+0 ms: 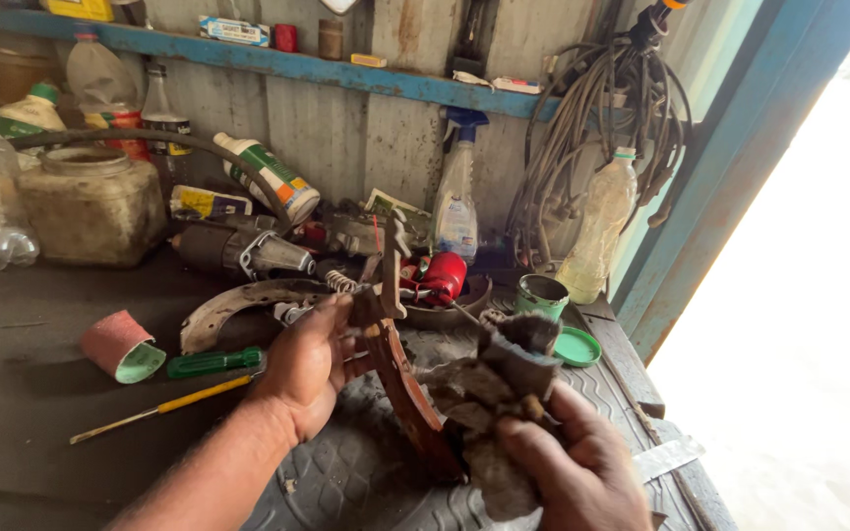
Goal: The person assembles a brake shoe by hand and using a thin tool, attaching springs and a metal component to the main assembly on a workbench.
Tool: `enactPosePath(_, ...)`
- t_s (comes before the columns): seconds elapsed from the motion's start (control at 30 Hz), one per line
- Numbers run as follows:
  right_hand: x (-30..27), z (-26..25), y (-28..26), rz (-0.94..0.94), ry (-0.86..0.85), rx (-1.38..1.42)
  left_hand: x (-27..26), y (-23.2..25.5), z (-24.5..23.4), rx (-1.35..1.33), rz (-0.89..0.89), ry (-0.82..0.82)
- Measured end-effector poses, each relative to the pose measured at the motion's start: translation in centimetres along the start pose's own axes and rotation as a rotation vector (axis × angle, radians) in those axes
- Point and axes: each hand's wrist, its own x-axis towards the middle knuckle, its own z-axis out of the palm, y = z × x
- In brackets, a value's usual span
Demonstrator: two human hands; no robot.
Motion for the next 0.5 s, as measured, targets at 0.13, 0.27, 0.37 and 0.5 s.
enactPosePath(0.13,-0.3,-1.7,3.9,0.084,-0.152,-0.626,0.0,-0.1,-0.2,0.034,-0.030,-0.018)
enactPosePath(0.27,0.9,-2.7,10.5,-0.633,-0.407,-1.247,-0.1,0.4,-0.4,-0.160,-0.072,-0.210)
enactPosePath(0.37,1.8,-4.2,12.3,-0.842,-0.589,-1.330,-0.9,1.5,-0.3,-0.204,-0.167,-0.155)
enactPosePath(0.5,2.1,-3.7,11.3,-0.475,-0.531,-1.201,-1.4,1.9,0.6,-0.227,-0.178,-0.039)
